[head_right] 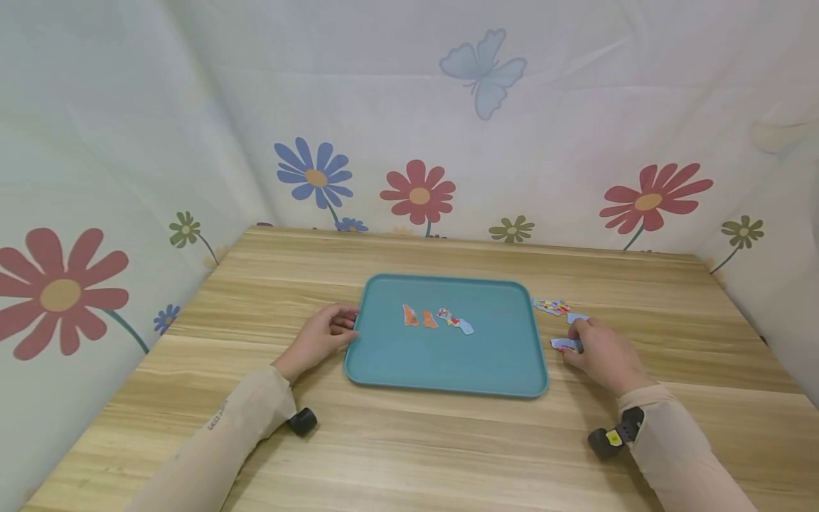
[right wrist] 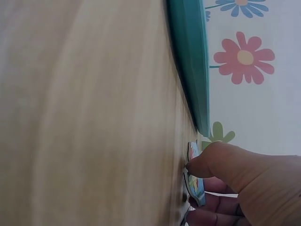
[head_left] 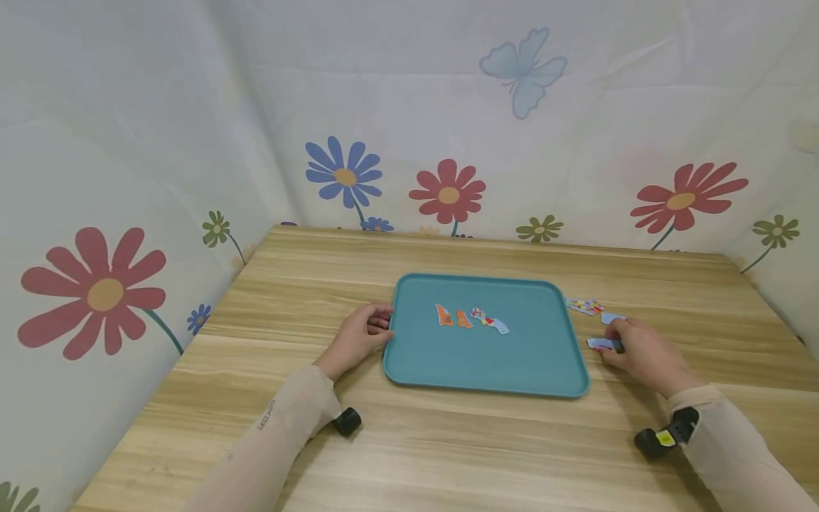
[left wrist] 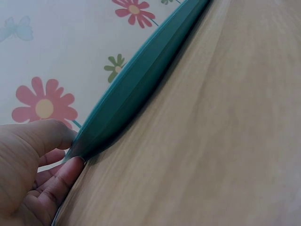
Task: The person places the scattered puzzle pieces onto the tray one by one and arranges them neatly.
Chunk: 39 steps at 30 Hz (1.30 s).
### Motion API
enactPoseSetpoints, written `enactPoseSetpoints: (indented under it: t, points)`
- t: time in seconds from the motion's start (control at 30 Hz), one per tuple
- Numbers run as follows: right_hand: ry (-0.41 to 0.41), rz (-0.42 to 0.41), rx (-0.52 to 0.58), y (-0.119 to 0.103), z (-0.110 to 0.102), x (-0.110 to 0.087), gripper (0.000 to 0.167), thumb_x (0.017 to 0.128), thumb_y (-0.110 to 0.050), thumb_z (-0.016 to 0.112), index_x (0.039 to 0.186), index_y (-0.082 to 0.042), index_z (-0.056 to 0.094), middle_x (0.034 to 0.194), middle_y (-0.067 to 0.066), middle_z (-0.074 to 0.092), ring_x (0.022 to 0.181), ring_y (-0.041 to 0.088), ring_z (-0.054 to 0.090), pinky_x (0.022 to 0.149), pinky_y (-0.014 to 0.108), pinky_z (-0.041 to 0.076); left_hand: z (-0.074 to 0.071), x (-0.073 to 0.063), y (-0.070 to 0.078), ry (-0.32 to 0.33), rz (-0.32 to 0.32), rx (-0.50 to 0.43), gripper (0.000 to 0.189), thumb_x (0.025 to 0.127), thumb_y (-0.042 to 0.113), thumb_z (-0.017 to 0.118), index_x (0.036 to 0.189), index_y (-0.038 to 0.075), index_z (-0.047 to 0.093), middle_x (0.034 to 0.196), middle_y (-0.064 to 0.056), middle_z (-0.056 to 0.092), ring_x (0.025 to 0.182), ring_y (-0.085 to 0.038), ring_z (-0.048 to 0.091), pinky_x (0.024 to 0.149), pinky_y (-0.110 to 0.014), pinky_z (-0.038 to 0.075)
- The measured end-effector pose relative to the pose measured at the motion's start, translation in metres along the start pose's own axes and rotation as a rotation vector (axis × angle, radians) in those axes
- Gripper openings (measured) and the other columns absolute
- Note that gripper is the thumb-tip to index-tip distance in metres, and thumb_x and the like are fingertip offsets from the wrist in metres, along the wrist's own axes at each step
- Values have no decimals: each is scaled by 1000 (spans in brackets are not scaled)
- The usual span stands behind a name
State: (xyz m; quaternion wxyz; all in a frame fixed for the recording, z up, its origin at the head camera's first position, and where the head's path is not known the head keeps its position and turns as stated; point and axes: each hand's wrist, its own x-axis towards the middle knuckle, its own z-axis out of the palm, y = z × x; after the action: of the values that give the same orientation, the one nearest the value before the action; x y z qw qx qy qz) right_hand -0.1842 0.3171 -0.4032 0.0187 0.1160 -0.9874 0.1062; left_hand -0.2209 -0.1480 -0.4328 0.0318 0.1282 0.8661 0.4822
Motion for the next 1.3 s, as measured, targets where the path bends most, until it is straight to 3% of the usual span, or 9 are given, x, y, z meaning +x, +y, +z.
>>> enactPoseSetpoints:
  t: [0.5,0.9,1.3]
  points:
    - [-38,7,-6,-2,-3,0,30,80,-20,74,97,2,62,82,11,61,69,19,55,58,38,50,-1,0,2,4,15,1,43,88,5,68,129,-1,55,116,-17,59,102,-25,62,87,-32,55]
    - [-9,-29,-24,-5,-3,-3,23,80,-24,73,90,-3,67,79,3,56,67,13,47,55,26,39,-1,-1,1,6,10,0,43,88,5,68,129,-1,55,117,-18,59,103,-25,62,88,-33,55]
    - [-83,-54,-19,-4,-8,-2,29,72,-17,74,95,-1,66,86,8,60,71,15,52,59,31,47,-1,-1,2,6,7,-2,43,88,5,67,129,-1,55,117,-18,59,103,-26,62,88,-33,55]
